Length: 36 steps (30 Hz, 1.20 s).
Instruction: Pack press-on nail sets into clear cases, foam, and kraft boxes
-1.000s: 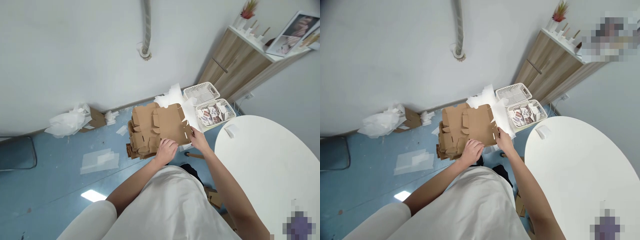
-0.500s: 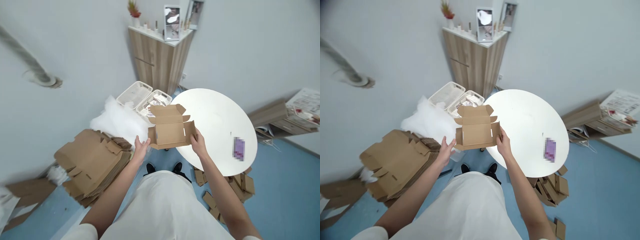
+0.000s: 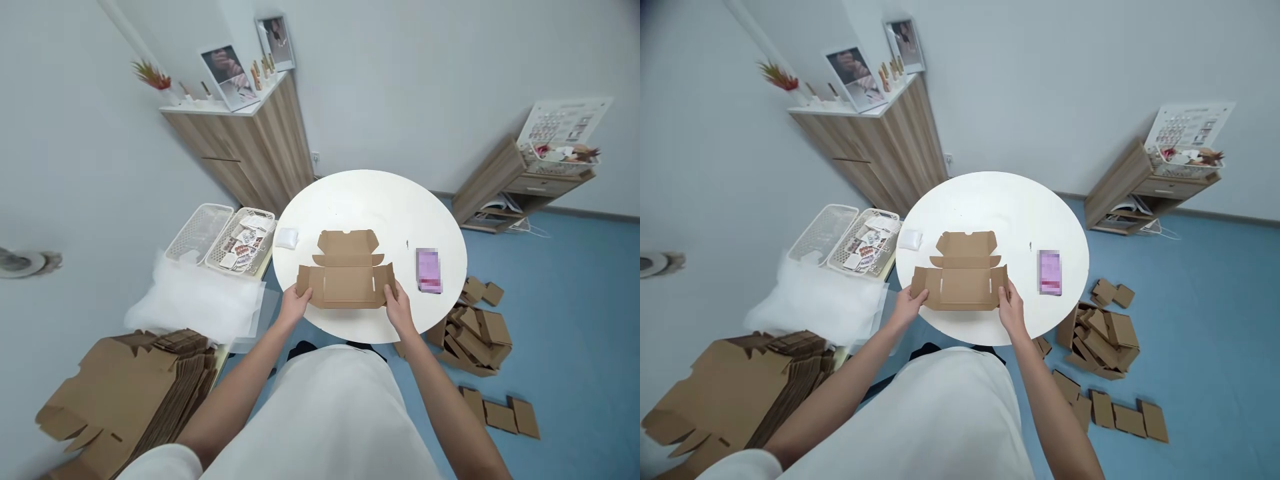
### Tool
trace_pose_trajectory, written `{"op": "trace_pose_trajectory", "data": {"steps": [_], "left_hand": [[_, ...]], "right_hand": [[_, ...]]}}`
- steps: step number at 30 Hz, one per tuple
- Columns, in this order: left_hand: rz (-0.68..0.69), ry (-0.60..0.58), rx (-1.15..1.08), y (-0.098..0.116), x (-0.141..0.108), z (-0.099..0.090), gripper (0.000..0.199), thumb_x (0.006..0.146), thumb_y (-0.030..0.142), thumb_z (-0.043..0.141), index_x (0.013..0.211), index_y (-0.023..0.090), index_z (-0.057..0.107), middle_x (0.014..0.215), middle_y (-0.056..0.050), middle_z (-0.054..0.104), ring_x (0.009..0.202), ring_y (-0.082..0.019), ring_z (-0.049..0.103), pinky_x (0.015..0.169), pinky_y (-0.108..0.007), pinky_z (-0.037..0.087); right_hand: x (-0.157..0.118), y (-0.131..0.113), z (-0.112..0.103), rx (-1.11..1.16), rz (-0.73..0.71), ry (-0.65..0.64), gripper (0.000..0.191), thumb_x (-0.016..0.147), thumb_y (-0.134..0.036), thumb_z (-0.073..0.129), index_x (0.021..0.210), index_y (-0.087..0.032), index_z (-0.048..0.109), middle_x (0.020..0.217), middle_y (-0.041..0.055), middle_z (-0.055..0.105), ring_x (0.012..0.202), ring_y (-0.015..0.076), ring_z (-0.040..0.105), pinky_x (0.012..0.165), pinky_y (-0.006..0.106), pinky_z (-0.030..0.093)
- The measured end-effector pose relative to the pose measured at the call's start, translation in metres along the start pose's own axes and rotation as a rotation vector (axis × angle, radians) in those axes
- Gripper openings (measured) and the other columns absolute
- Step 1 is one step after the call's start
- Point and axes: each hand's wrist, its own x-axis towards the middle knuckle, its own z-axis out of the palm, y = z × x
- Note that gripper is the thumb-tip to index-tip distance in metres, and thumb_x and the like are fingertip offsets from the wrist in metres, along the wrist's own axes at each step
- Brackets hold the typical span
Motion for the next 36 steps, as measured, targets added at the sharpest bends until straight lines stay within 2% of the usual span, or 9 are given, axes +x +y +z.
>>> {"op": "trace_pose_trajectory", "data": {"steps": [6, 10, 13, 17, 20, 23, 28, 31, 36], "left_hand": [[-0.059, -0.016, 0.186, -0.010, 0.019, 0.033, 0.032, 0.069, 0.030, 0.062, 0.096, 0.013, 0.061, 0.095, -0.010, 0.066, 0.084, -0.021, 0.063, 0.070, -0.031, 0.049], [-0.127, -0.035, 0.260, -0.018, 0.035, 0.043, 0.030, 0.071, 0.029, 0.059, 0.097, 0.013, 0.060, 0.095, -0.010, 0.066, 0.082, -0.020, 0.063, 0.069, -0.031, 0.050], [-0.139, -0.038, 0.339, -0.023, 0.046, 0.045, 0.029, 0.072, 0.028, 0.058, 0.097, 0.013, 0.060, 0.094, -0.010, 0.066, 0.082, -0.021, 0.062, 0.071, -0.031, 0.049], [-0.141, -0.048, 0.414, -0.028, 0.052, 0.045, 0.031, 0.074, 0.029, 0.055, 0.101, 0.013, 0.058, 0.095, -0.011, 0.063, 0.084, -0.020, 0.061, 0.073, -0.032, 0.048], [-0.047, 0.017, 0.497, -0.029, 0.046, 0.044, 0.055, 0.073, 0.037, 0.056, 0.121, 0.012, 0.043, 0.112, -0.015, 0.054, 0.097, -0.022, 0.056, 0.080, -0.035, 0.046], [0.182, 0.026, 0.726, -0.026, 0.031, 0.043, 0.078, 0.067, 0.047, 0.060, 0.130, 0.013, 0.029, 0.127, -0.018, 0.040, 0.117, -0.028, 0.040, 0.092, -0.043, 0.037], [0.545, -0.282, 1.109, -0.024, 0.008, 0.048, 0.077, 0.060, 0.045, 0.068, 0.127, 0.021, 0.038, 0.133, -0.014, 0.036, 0.127, -0.032, 0.025, 0.102, -0.049, 0.017], [0.557, -0.301, 1.250, -0.027, 0.004, 0.055, 0.076, 0.062, 0.037, 0.068, 0.129, 0.022, 0.035, 0.138, -0.014, 0.030, 0.129, -0.032, 0.022, 0.102, -0.050, 0.015], [0.433, -0.281, 1.306, -0.030, 0.014, 0.064, 0.083, 0.066, 0.030, 0.066, 0.135, 0.020, 0.022, 0.141, -0.016, 0.023, 0.126, -0.031, 0.028, 0.100, -0.049, 0.021]], "right_hand": [[0.017, 0.033, -0.031, 0.065, 0.273, -0.046, 0.038, 0.077, -0.041, 0.041, 0.099, -0.016, 0.058, 0.097, 0.0083, 0.062, 0.087, 0.0207, 0.056, 0.070, 0.031, 0.046], [0.026, 0.050, -0.034, 0.052, 0.311, -0.128, 0.025, 0.071, -0.029, 0.043, 0.084, -0.015, 0.059, 0.080, 0.0037, 0.063, 0.071, 0.0163, 0.055, 0.061, 0.027, 0.043], [0.029, 0.062, -0.031, -0.060, 0.299, -0.158, 0.028, 0.068, -0.026, 0.045, 0.090, -0.016, 0.059, 0.084, 0.0034, 0.063, 0.070, 0.0156, 0.056, 0.064, 0.028, 0.044], [0.030, 0.075, -0.030, -0.203, 0.289, -0.225, 0.049, 0.070, -0.027, 0.047, 0.118, -0.019, 0.046, 0.097, 0.0051, 0.061, 0.077, 0.0158, 0.059, 0.072, 0.031, 0.046], [0.036, 0.075, -0.036, -0.400, 0.248, -0.156, 0.066, 0.070, -0.031, 0.051, 0.131, -0.017, 0.031, 0.109, 0.0095, 0.055, 0.092, 0.0202, 0.056, 0.083, 0.036, 0.042], [0.052, 0.064, -0.039, -0.561, 0.155, -0.078, 0.070, 0.070, -0.037, 0.053, 0.132, -0.015, 0.030, 0.120, 0.0135, 0.048, 0.111, 0.0260, 0.044, 0.094, 0.042, 0.033], [0.096, 0.044, -0.025, -0.478, 0.105, -0.163, 0.066, 0.071, -0.042, 0.053, 0.131, -0.022, 0.033, 0.125, 0.0106, 0.046, 0.117, 0.0254, 0.040, 0.095, 0.042, 0.033], [0.123, 0.046, -0.010, -0.306, 0.192, -0.178, 0.062, 0.073, -0.043, 0.052, 0.130, -0.025, 0.035, 0.122, 0.0088, 0.050, 0.108, 0.0220, 0.049, 0.089, 0.039, 0.039], [0.148, 0.064, 0.006, -0.151, 0.249, -0.085, 0.051, 0.073, -0.029, 0.052, 0.124, -0.022, 0.044, 0.112, 0.0071, 0.059, 0.094, 0.0175, 0.058, 0.084, 0.033, 0.045]]}}
